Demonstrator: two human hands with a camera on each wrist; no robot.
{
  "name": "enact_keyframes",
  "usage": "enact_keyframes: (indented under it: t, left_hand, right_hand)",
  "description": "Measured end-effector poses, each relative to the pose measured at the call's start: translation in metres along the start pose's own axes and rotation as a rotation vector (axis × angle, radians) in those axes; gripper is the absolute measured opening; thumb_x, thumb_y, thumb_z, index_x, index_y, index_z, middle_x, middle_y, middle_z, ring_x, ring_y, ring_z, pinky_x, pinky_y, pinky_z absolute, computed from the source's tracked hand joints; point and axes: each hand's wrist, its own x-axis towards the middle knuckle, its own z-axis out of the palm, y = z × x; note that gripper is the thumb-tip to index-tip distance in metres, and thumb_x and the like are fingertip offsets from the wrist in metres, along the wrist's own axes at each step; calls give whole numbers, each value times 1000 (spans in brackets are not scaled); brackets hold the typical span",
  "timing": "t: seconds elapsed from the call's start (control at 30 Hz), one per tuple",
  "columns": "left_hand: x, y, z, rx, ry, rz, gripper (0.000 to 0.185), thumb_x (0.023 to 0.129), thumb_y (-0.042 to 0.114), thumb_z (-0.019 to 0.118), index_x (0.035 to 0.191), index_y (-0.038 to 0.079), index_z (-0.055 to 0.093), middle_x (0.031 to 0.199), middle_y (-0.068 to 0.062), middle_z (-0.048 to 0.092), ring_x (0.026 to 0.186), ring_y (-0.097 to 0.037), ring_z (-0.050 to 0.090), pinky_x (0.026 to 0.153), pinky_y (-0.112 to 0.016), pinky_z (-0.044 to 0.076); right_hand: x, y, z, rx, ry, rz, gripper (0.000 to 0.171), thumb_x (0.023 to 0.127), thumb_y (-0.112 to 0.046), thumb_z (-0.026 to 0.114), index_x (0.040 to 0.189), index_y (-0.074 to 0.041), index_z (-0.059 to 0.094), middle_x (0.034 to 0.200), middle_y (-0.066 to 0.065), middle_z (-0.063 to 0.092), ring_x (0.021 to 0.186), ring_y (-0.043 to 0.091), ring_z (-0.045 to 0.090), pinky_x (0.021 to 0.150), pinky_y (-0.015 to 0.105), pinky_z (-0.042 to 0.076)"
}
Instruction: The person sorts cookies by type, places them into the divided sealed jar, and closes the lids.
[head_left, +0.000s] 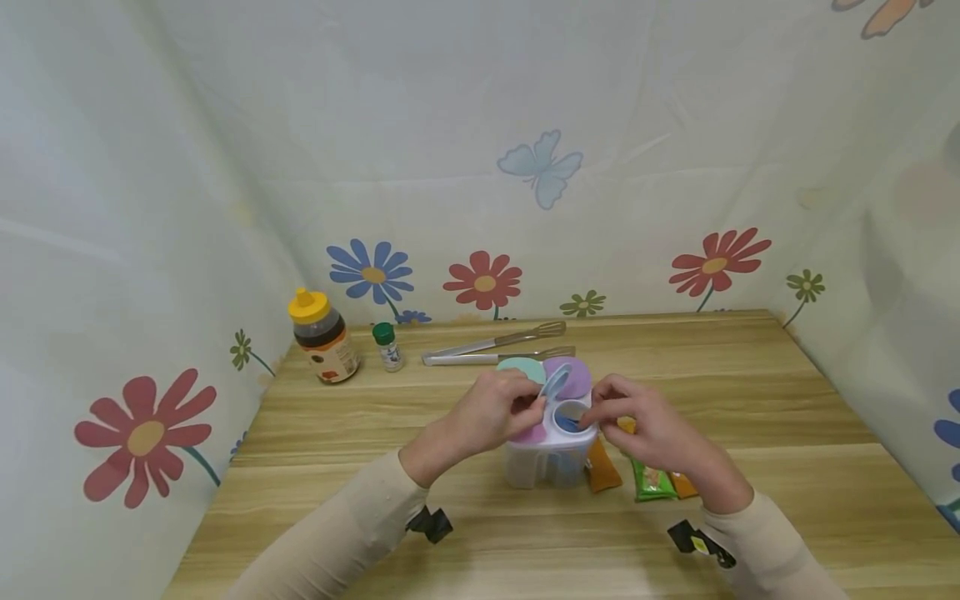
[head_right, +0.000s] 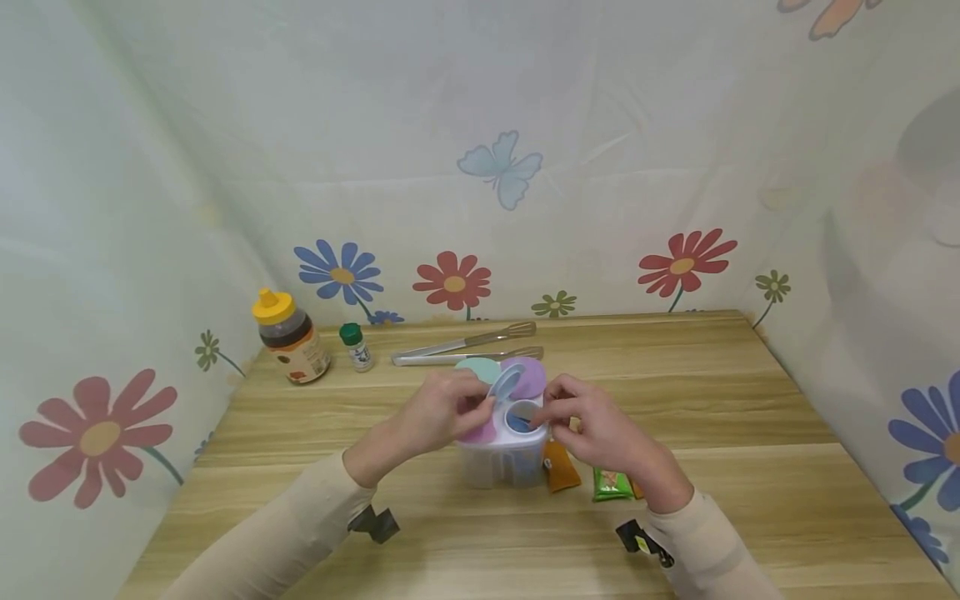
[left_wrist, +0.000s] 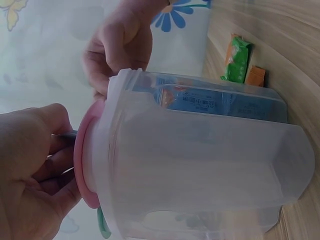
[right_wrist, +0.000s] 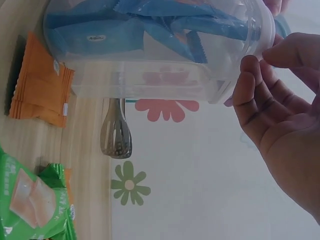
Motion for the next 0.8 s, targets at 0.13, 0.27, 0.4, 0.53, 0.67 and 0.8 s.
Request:
enact_keyframes:
  t: [0.13,0.27,0.4,0.53,0.67,0.8]
  left_hand:
    - [-1,0,0,2,-13,9,7,86,12,70,85,6,73,70,1,61,64,-8,51,58,-10,43]
    - [-1,-1,0,5,-18,17,7,86,12,70,86,5,73,70,1,62,65,-8,51,58,-10,43]
    - [-1,-2,0,13,-19,22,7,87,12,69,86,6,73,71,1,62,65,-7,51,58,-9,43]
    - [-1,-2,0,25,-17,38,7,86,12,69,84,6,72,69,2,61,65,-7,51,58,-10,42]
    - [0,-1,0,43,-22,53,6,86,12,69,83,7,71,69,3,62,65,-8,51,58,-11,41]
    - [0,-1,-1,63,-32,58,6,86,13,69,86,7,72,71,3,65,65,-7,52,58,-11,41]
  right_hand:
    - [-3,1,1,56,13,24,30,82,7,67,99,-16,73,98,-2,60,77,7,53,64,20,48]
    - [-7,6,1,101,33,53,31,81,5,70,102,-17,71,100,-4,61,80,8,55,68,22,50]
    - [-8,10,2,112,56,62,33,79,1,74,106,-18,70,103,-5,63,84,12,57,72,23,50]
    - [-8,11,3,124,66,54,39,76,3,77,111,-12,68,107,1,65,90,15,57,76,27,50]
    - [-5,6,0,187,65,40,46,72,10,75,115,1,63,109,14,63,96,19,56,80,31,50]
    - [-4,4,-1,248,62,69,56,70,14,73,122,9,54,119,24,56,108,16,53,89,32,50]
